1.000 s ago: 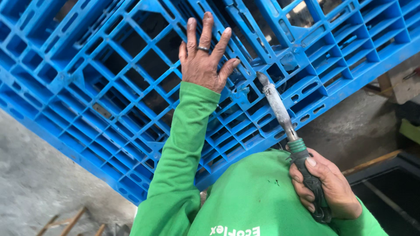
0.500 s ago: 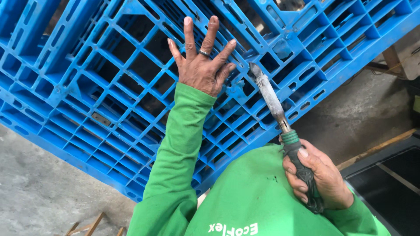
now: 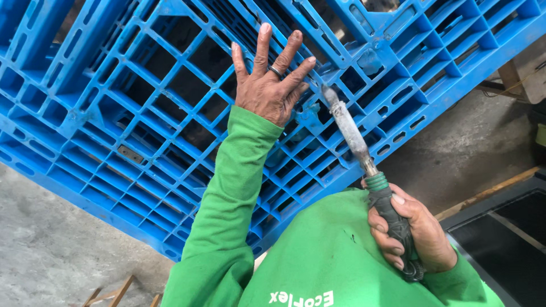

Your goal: The person uses a soldering iron to melt and smooth the edges of a blue plastic crate. They repeatedly apply the hot tip to various grid sections, pressing and smoothing the softened plastic with their fingers to repair or reshape the crate.

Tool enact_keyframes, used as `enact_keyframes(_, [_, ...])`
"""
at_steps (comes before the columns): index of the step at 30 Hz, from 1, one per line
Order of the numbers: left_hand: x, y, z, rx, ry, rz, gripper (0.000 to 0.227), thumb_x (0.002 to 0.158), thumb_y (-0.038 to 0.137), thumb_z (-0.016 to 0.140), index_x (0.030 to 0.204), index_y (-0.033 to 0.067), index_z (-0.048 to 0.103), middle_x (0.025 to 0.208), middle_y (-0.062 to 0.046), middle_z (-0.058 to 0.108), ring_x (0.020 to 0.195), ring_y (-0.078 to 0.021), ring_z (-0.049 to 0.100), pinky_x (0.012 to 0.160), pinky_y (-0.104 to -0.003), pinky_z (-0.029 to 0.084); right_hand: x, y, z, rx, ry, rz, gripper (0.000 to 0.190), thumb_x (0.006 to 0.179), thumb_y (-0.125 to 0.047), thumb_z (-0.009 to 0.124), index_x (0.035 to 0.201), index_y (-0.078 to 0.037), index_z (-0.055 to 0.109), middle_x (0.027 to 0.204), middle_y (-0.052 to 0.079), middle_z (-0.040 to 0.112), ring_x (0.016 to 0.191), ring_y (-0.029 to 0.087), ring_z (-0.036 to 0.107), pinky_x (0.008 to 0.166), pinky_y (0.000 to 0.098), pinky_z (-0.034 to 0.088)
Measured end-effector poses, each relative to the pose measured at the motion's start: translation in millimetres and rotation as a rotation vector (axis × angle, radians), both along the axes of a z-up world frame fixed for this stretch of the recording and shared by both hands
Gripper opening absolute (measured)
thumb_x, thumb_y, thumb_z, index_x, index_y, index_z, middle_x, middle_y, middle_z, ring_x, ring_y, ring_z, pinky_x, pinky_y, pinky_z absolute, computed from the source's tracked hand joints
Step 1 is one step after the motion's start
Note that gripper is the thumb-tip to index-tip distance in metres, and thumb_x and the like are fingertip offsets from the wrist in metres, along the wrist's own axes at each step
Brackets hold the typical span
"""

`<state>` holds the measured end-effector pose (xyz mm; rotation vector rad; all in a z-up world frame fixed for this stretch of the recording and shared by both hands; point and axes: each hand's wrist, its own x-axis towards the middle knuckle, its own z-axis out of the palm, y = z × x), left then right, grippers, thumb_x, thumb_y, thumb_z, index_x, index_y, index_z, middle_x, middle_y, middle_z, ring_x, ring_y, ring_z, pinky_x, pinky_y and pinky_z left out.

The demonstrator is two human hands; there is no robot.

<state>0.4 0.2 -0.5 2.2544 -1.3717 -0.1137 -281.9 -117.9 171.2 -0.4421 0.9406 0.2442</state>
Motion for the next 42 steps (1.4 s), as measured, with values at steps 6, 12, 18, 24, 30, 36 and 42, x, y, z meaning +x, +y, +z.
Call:
enact_keyframes(6, [2.0, 0.0, -1.2, -0.045, 0.050, -0.006, 0.040, 0.101, 0.043, 0.072, 0.140, 0.0382, 0.067, 0.167, 0.010, 0.029, 0.158, -0.0238, -0.004, 0.122, -0.074, -0.004, 12.2, -0.7, 2.6, -0.045, 0.124, -0.004, 0.049, 0.098, -0.033, 0.044, 0.140, -0.006, 0.042, 0.074, 0.008, 0.050, 0.040, 0.010, 0.043, 0.026, 0.0253, 0.039])
enact_keyframes(12, [1.6, 1.0, -5.3, -0.057, 0.046, 0.008, 0.038, 0.100, 0.043, 0.073, 0.138, 0.0384, 0.067, 0.167, 0.010, 0.029, 0.158, -0.0238, -0.003, 0.122, -0.074, -0.003, 14.7, 0.2, 9.8, -0.053, 0.141, -0.004, 0.050, 0.099, -0.033, 0.044, 0.141, -0.006, 0.041, 0.075, 0.008, 0.050, 0.040, 0.010, 0.043, 0.026, 0.0242, 0.039])
enact_keyframes(18, [-0.3, 4.8, -7.1, -0.054, 0.048, 0.014, 0.040, 0.101, 0.044, 0.073, 0.140, 0.0368, 0.066, 0.168, 0.011, 0.029, 0.159, -0.0234, -0.002, 0.124, -0.073, 0.000, 12.5, -12.1, 5.2, 0.122, 0.046, -0.086, 0.048, 0.103, -0.036, 0.044, 0.143, -0.010, 0.038, 0.078, 0.009, 0.050, 0.042, 0.010, 0.044, 0.026, 0.0232, 0.041])
enact_keyframes(24, [-2.4, 7.5, 5.0, -0.007, 0.086, 0.047, 0.048, 0.101, 0.046, 0.072, 0.146, 0.0345, 0.061, 0.170, 0.009, 0.025, 0.160, -0.0246, 0.001, 0.127, -0.070, 0.003, 13.1, -40.8, 17.2, -0.506, 0.324, 0.419, 0.060, 0.090, -0.023, 0.058, 0.148, -0.014, 0.047, 0.080, 0.008, 0.058, 0.050, 0.013, 0.049, 0.039, 0.0264, 0.043])
enact_keyframes(30, [-16.5, 7.7, 11.4, -0.007, 0.096, 0.181, 0.060, 0.104, 0.057, 0.064, 0.157, 0.0351, 0.048, 0.173, 0.001, 0.004, 0.159, -0.0346, -0.014, 0.126, -0.068, -0.006, 1.3, -183.8, 28.8, -1.572, 0.034, 1.414, 0.079, 0.077, -0.022, 0.084, 0.150, -0.018, 0.053, 0.085, 0.009, 0.063, 0.074, 0.018, 0.060, 0.062, 0.0277, 0.050])
enact_keyframes(36, [-9.3, -3.2, 14.7, 0.093, 0.123, 0.262, 0.067, 0.100, 0.073, 0.058, 0.158, 0.0425, 0.048, 0.173, 0.000, 0.004, 0.157, -0.0368, -0.016, 0.123, -0.072, -0.008, 39.5, -357.8, -41.4, -1.133, -0.109, 1.559, 0.098, 0.067, -0.029, 0.084, 0.157, -0.013, 0.047, 0.108, 0.010, 0.072, 0.093, 0.022, 0.073, 0.088, 0.0359, 0.060])
enact_keyframes(42, [-2.5, -7.7, 12.4, 0.138, 0.181, 0.287, 0.070, 0.095, 0.082, 0.057, 0.155, 0.0462, 0.049, 0.173, 0.002, 0.007, 0.156, -0.0363, -0.015, 0.121, -0.077, -0.004, 92.6, -398.5, -64.5, -0.654, -0.219, 1.367, 0.093, 0.080, -0.029, 0.077, 0.164, -0.008, 0.045, 0.127, 0.018, 0.071, 0.117, 0.031, 0.073, 0.105, 0.0440, 0.052])
